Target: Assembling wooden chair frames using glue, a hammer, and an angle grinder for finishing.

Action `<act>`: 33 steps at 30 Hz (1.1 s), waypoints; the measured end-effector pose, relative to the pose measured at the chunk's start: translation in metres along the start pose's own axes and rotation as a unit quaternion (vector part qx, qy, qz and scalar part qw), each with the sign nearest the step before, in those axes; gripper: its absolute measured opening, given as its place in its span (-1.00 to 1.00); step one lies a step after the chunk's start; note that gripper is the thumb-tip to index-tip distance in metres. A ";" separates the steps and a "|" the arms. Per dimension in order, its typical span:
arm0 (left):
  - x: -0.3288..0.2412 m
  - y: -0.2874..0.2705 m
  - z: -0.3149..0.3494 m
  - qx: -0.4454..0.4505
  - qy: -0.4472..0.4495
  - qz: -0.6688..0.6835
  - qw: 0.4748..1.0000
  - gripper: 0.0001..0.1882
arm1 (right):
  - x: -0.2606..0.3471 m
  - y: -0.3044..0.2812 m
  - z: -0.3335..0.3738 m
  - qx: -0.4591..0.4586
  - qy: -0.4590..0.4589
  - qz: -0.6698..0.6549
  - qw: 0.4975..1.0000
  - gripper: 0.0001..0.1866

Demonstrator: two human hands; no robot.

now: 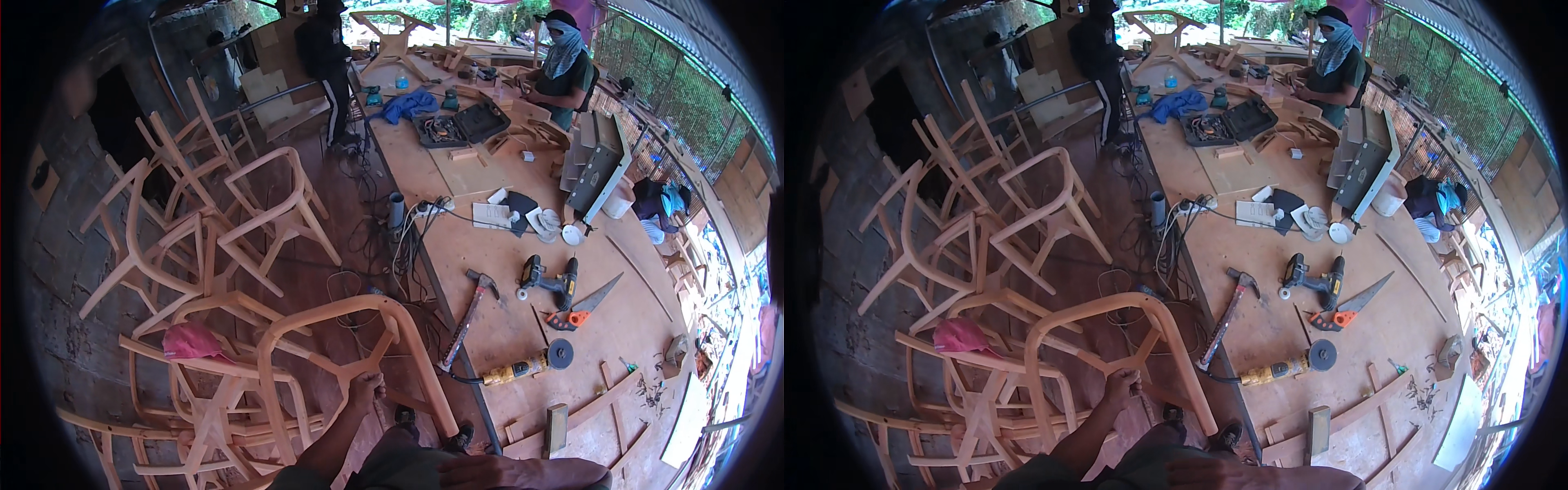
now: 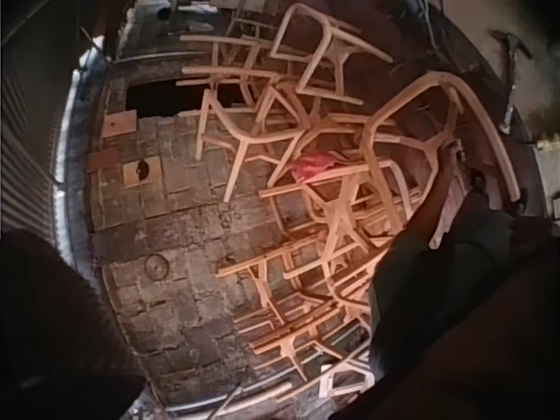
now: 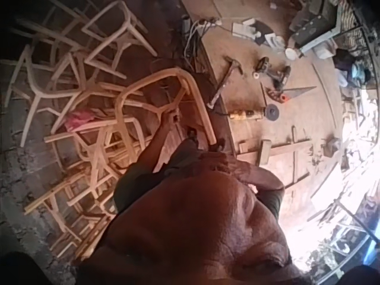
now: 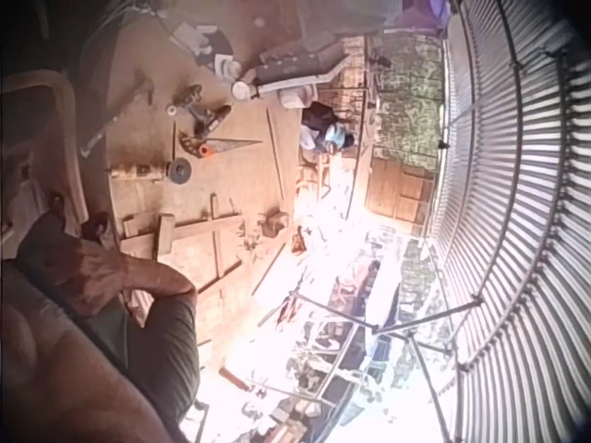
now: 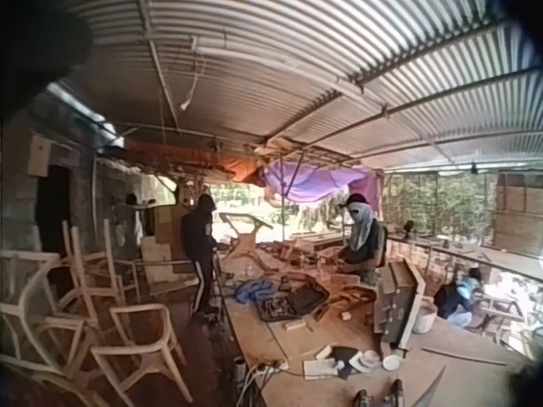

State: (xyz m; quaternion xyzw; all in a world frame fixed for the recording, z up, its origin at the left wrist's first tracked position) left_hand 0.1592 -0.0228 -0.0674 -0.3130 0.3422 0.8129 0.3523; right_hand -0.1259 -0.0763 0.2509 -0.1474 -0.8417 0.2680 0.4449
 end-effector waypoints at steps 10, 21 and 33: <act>-0.051 -0.017 -0.025 -0.082 0.041 0.010 0.996 -0.85 | -0.222 -0.069 0.065 -0.548 0.411 0.094 0.722 -0.79; -0.094 -0.020 -0.146 -0.038 0.092 -0.040 0.994 -0.81 | -0.388 0.020 0.250 -0.430 0.694 0.356 0.454 -0.62; -0.113 -0.001 -0.232 -0.062 0.237 -0.486 0.839 -0.79 | -0.386 0.020 0.229 -0.358 0.734 0.403 0.413 -0.57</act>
Point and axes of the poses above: each hand's wrist, its own z-axis away from the middle knuckle, its own y-axis out of the palm, x = y × z, the point moved 2 cm from there along -z, towards the middle knuckle, and after that the axes turned 7 degrees about x, right-handed, at the moved point
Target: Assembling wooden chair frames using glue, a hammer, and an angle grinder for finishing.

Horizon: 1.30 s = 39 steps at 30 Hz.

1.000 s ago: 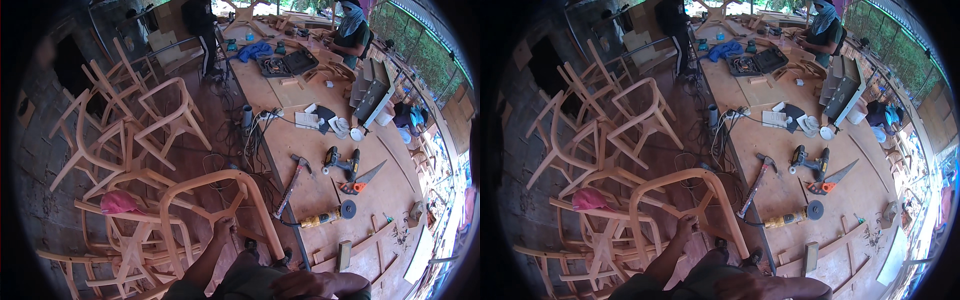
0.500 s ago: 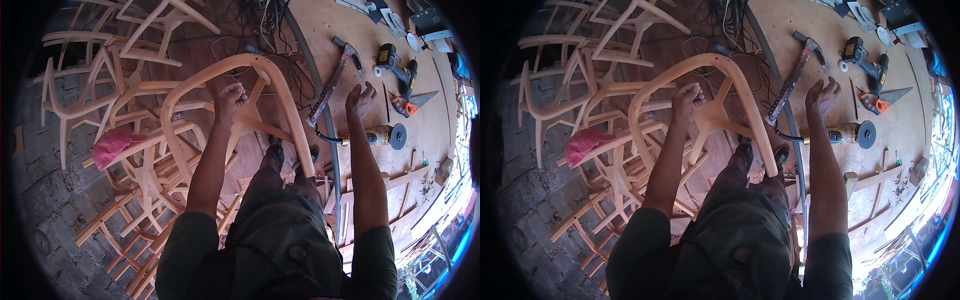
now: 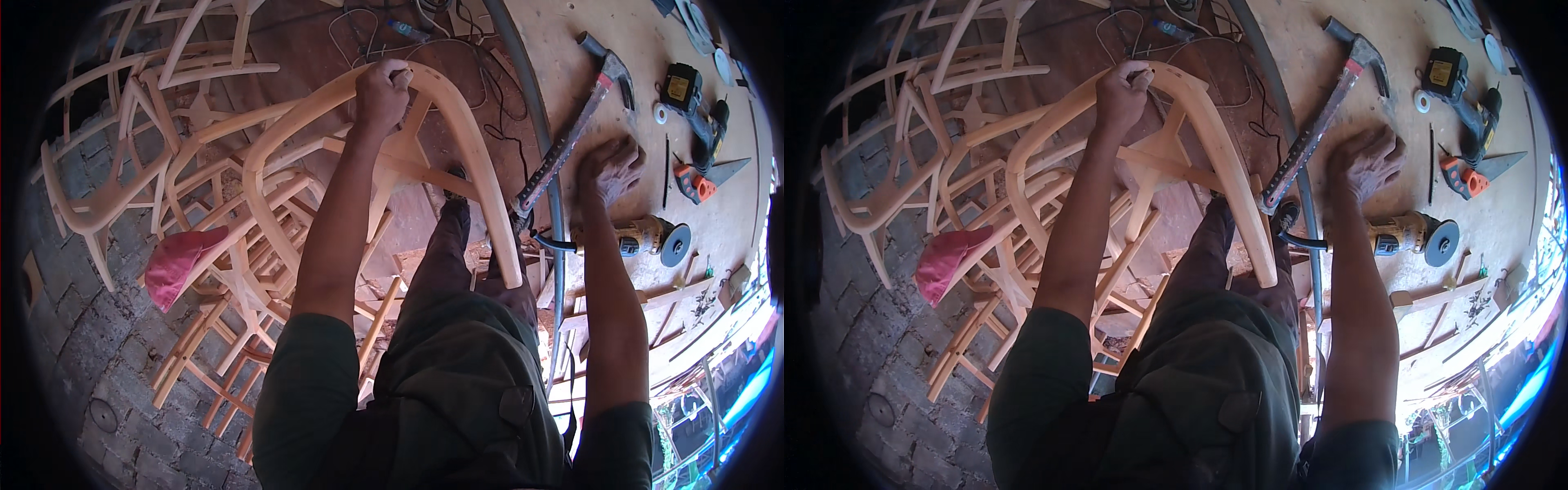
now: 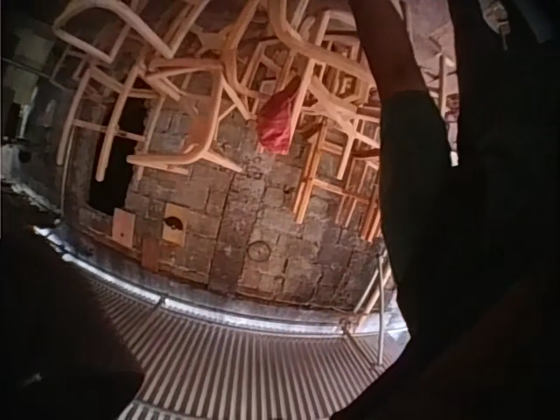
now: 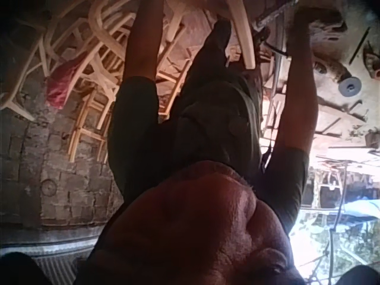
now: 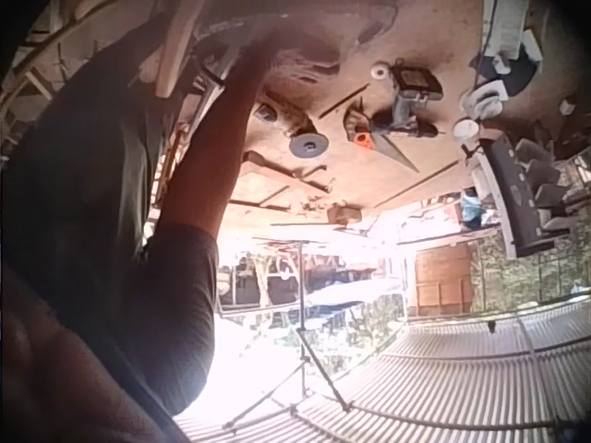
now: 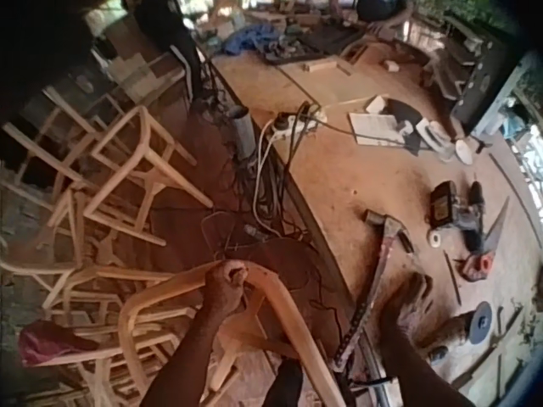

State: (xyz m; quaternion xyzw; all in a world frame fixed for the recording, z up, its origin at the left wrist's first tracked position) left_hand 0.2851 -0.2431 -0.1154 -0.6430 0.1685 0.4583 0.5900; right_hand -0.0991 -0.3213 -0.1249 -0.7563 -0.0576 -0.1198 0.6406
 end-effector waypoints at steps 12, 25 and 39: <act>-0.004 0.005 0.001 0.003 0.105 -0.223 0.969 -0.83 | 0.003 -0.003 0.001 0.020 -0.008 0.001 1.000 -0.57; 0.005 -0.002 0.000 0.035 0.110 -0.141 0.983 -0.77 | 0.000 0.000 0.001 0.017 0.000 0.001 1.000 -0.56; 0.004 -0.008 -0.006 0.073 0.080 -0.131 0.985 -0.78 | -0.005 0.002 0.000 0.022 -0.030 0.011 0.999 -0.53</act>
Point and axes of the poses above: each hand's wrist, its own z-axis away from the middle knuckle, its own y-axis out of the palm, x = y × z, the point moved 2 cm from there along -z, towards the middle knuckle, and after that the axes turned 7 degrees about x, right-handed, at the moved point
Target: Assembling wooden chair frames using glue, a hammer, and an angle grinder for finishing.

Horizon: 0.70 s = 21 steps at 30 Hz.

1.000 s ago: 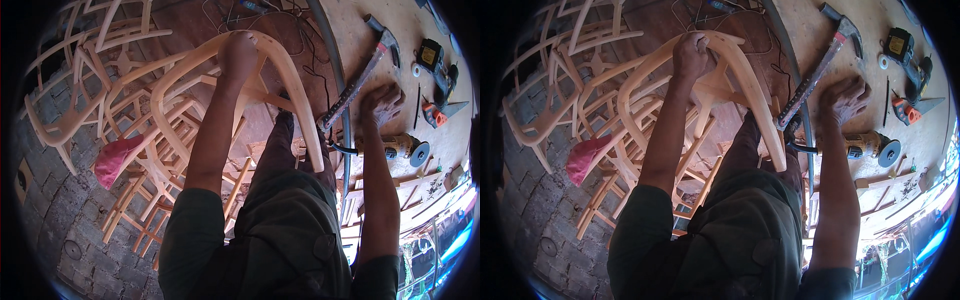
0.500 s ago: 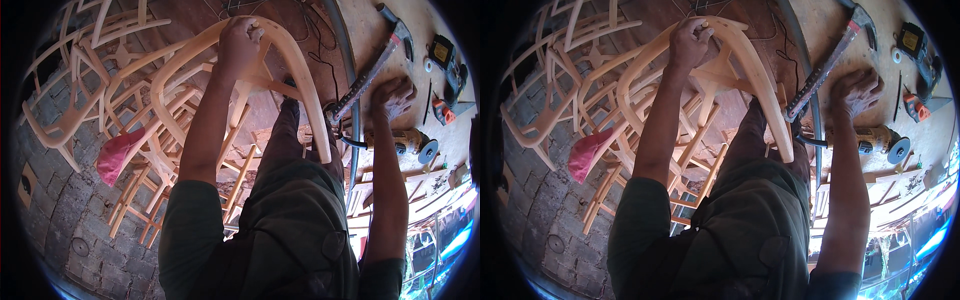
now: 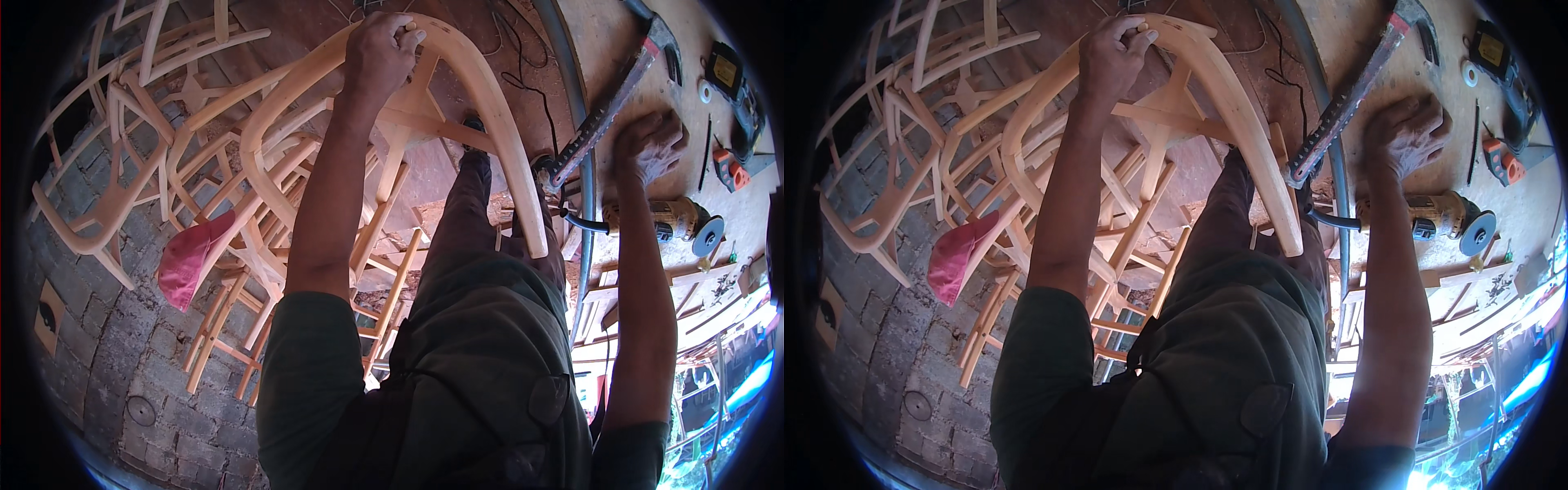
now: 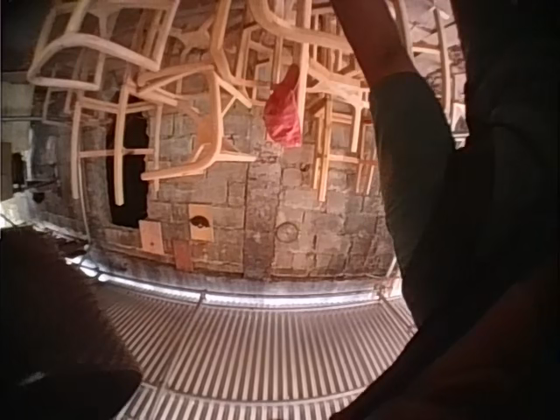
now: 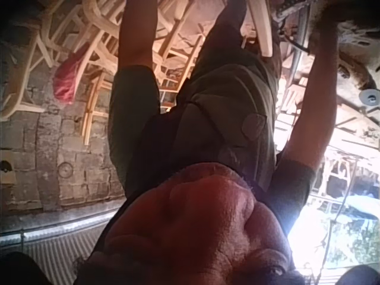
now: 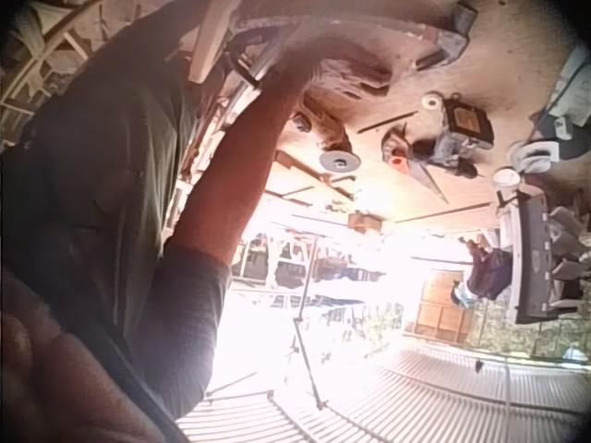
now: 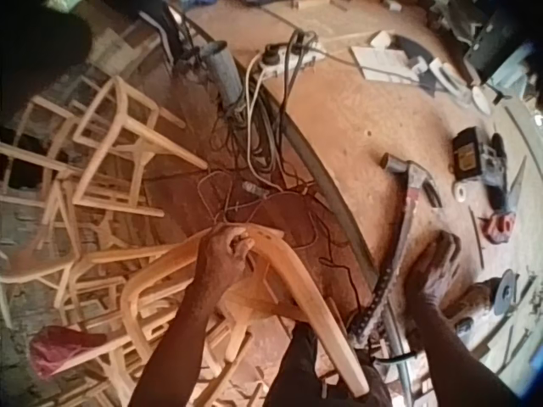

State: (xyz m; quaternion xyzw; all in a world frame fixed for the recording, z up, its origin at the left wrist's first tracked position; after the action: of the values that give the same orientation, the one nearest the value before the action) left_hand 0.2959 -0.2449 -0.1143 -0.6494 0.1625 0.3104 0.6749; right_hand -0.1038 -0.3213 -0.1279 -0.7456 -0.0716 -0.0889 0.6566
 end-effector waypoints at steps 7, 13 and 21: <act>0.002 -0.003 -0.002 -0.022 0.061 -0.038 0.997 -0.75 | 0.001 0.001 0.000 -0.004 -0.004 0.002 1.000 -0.54; -0.020 -0.017 -0.012 0.075 -0.007 -0.038 0.996 -0.79 | -0.003 0.001 -0.001 -0.006 -0.019 0.007 1.000 -0.55; -0.034 -0.018 -0.008 0.068 -0.093 0.075 0.991 -0.76 | 0.001 -0.001 -0.001 -0.006 -0.002 0.004 1.000 -0.54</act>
State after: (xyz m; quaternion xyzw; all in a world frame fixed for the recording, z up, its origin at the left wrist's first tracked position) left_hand 0.2833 -0.2596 -0.0796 -0.5563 0.1684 0.4073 0.7045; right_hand -0.1031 -0.3220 -0.1268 -0.7501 -0.0693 -0.0851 0.6522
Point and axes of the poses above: each hand's wrist, its own z-axis away from the middle knuckle, its own y-axis out of the palm, x = y × z, the point moved 2 cm from there along -z, towards the middle knuckle, and after that the axes turned 7 degrees about x, right-handed, at the moved point
